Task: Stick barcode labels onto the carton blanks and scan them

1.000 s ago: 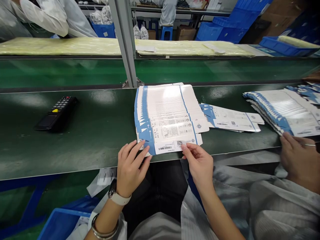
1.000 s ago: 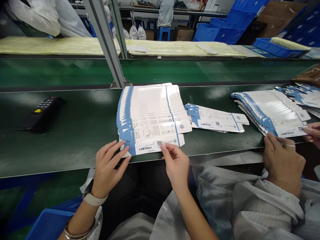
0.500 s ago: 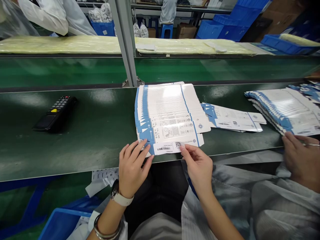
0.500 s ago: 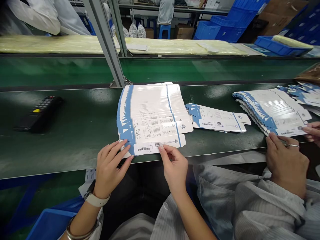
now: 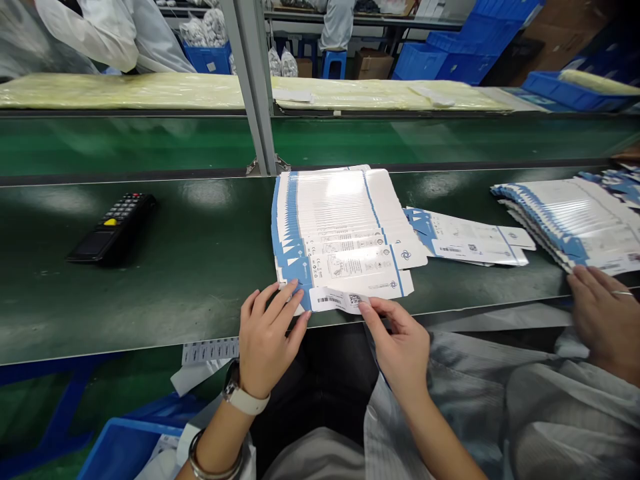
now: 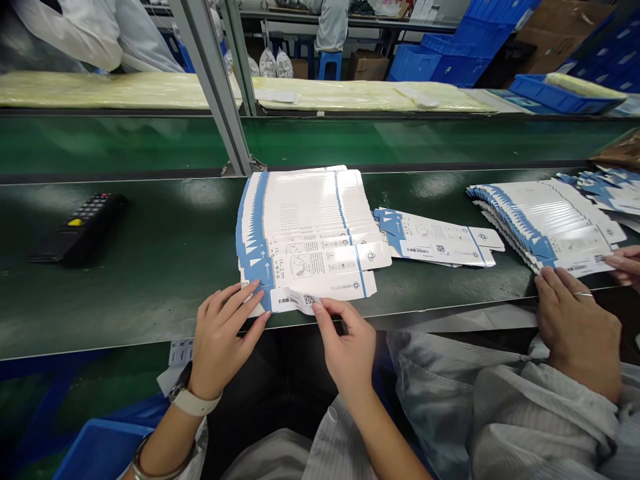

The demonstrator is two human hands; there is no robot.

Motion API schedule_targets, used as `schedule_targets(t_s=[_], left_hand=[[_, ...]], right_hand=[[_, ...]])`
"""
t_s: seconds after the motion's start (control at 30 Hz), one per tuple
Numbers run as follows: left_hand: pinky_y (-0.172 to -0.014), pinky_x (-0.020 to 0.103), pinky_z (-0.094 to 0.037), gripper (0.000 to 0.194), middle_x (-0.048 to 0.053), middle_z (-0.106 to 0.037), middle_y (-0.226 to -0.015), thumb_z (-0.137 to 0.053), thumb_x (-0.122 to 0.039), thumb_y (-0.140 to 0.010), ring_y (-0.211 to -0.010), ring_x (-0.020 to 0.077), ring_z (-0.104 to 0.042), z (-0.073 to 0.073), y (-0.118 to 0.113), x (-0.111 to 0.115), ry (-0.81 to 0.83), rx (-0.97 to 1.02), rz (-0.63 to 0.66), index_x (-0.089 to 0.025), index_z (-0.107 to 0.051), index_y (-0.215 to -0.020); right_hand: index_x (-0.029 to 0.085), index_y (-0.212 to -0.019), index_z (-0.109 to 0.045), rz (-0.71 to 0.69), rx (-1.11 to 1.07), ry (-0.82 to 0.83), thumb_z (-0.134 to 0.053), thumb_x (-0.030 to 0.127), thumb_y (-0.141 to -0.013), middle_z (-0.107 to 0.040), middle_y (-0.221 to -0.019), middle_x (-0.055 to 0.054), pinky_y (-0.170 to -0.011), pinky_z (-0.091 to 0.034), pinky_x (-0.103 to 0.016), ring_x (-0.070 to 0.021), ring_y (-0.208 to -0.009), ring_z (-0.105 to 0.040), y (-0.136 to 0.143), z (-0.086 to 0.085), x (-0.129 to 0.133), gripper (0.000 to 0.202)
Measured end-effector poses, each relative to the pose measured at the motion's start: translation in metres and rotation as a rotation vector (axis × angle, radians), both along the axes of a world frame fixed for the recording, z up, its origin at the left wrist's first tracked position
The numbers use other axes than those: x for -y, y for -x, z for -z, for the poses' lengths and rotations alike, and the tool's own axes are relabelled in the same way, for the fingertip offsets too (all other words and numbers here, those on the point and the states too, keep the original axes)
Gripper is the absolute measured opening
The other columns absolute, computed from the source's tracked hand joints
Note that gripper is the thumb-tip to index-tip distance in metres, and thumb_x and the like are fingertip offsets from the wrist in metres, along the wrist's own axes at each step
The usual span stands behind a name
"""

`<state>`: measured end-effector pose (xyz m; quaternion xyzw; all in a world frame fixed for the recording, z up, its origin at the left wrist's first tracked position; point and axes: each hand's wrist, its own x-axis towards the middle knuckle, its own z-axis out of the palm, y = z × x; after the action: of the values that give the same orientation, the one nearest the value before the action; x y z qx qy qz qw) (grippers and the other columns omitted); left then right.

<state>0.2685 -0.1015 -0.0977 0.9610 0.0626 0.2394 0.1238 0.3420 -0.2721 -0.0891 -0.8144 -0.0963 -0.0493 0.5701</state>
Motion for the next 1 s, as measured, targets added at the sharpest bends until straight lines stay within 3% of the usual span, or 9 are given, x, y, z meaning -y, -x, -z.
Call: schedule_targets(t_s=[0.13, 0.27, 0.47, 1.0], left_hand=[[-0.094, 0.046, -0.037, 0.033, 0.001, -0.057, -0.122, -0.055, -0.027, -0.080, -0.111, 0.0260, -0.049, -0.001, 0.002, -0.001, -0.028, -0.023, 0.007, -0.023, -0.056, -0.114], [-0.095, 0.049, -0.036, 0.033, 0.000, -0.056, -0.123, -0.053, -0.029, -0.082, -0.110, 0.0268, -0.049, -0.002, 0.003, -0.001, -0.043, -0.047, 0.008, -0.024, -0.056, -0.114], [-0.097, 0.053, -0.034, 0.033, 0.002, -0.056, -0.123, -0.052, -0.029, -0.083, -0.111, 0.0280, -0.049, -0.004, 0.002, 0.000, -0.038, -0.071, 0.005, -0.025, -0.055, -0.115], [-0.097, 0.067, -0.025, 0.031, 0.003, -0.057, -0.122, -0.048, -0.034, -0.084, -0.111, 0.0298, -0.050, -0.015, 0.001, -0.001, -0.085, -0.160, 0.020, -0.027, -0.056, -0.113]], right_hand=[[0.022, -0.085, -0.065, -0.206, 0.449, 0.189, -0.061, 0.009, -0.075, -0.068, -0.074, 0.001, -0.071, -0.047, -0.031, -0.0139, -0.069, -0.061, 0.004, -0.019, -0.001, 0.017], [0.023, -0.089, -0.063, -0.401, 0.606, 0.273, -0.058, 0.007, -0.075, -0.068, -0.072, 0.003, -0.078, -0.045, -0.034, -0.0115, -0.063, -0.060, 0.001, -0.026, -0.003, 0.022], [0.027, -0.089, -0.062, -0.435, 0.683, 0.347, -0.055, 0.008, -0.078, -0.069, -0.071, 0.005, -0.089, -0.039, -0.040, -0.0104, -0.059, -0.061, 0.003, -0.027, -0.002, 0.023], [0.026, -0.089, -0.059, -0.398, 0.776, 0.363, -0.056, 0.005, -0.077, -0.068, -0.068, 0.006, -0.091, -0.036, -0.042, -0.0099, -0.057, -0.059, 0.005, -0.028, -0.001, 0.024]])
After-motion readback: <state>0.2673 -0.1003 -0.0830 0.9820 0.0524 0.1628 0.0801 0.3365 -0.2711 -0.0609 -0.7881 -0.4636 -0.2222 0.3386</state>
